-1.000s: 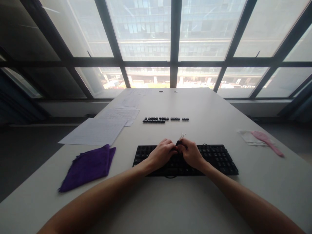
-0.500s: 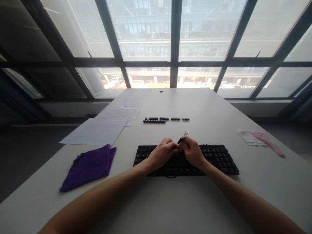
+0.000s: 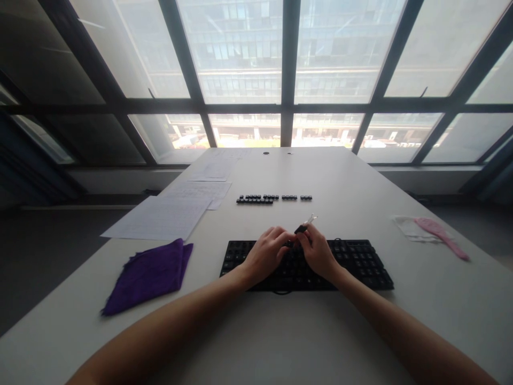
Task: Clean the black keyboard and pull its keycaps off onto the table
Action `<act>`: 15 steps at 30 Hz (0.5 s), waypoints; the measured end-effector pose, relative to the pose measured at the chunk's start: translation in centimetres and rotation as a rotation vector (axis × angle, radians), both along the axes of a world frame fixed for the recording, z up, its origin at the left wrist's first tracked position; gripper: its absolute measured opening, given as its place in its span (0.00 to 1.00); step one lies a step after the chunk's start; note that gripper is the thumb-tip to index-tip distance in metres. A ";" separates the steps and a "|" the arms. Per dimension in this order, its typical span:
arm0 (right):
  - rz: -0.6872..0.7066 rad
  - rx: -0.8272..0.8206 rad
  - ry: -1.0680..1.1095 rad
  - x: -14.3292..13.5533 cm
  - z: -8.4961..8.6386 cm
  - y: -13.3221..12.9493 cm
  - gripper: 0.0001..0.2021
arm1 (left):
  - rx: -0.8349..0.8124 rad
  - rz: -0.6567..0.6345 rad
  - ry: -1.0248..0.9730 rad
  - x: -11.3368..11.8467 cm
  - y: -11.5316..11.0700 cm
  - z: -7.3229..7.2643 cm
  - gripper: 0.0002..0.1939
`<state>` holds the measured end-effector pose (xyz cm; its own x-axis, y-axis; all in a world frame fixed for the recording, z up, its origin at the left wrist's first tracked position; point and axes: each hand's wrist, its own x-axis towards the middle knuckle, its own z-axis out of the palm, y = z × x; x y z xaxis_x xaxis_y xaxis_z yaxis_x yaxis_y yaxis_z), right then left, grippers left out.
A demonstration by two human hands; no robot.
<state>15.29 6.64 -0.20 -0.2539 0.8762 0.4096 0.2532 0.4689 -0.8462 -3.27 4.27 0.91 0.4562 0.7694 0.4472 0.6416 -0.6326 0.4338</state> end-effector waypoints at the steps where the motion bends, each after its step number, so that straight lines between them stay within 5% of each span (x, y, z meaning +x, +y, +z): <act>1: -0.001 -0.006 0.009 0.0 0.0 0.1 0.07 | 0.019 0.003 0.027 0.0 0.0 0.0 0.17; 6: -0.011 -0.023 0.018 -0.1 -0.2 0.2 0.07 | 0.074 0.027 0.061 -0.1 0.1 -0.4 0.12; 11: -0.062 -0.027 0.052 -0.1 -0.1 0.2 0.07 | 0.042 -0.008 -0.104 0.1 0.0 -0.1 0.07; 15: -0.049 -0.036 0.067 0.0 -0.3 0.3 0.06 | -0.040 0.086 -0.211 -0.4 0.6 0.8 0.07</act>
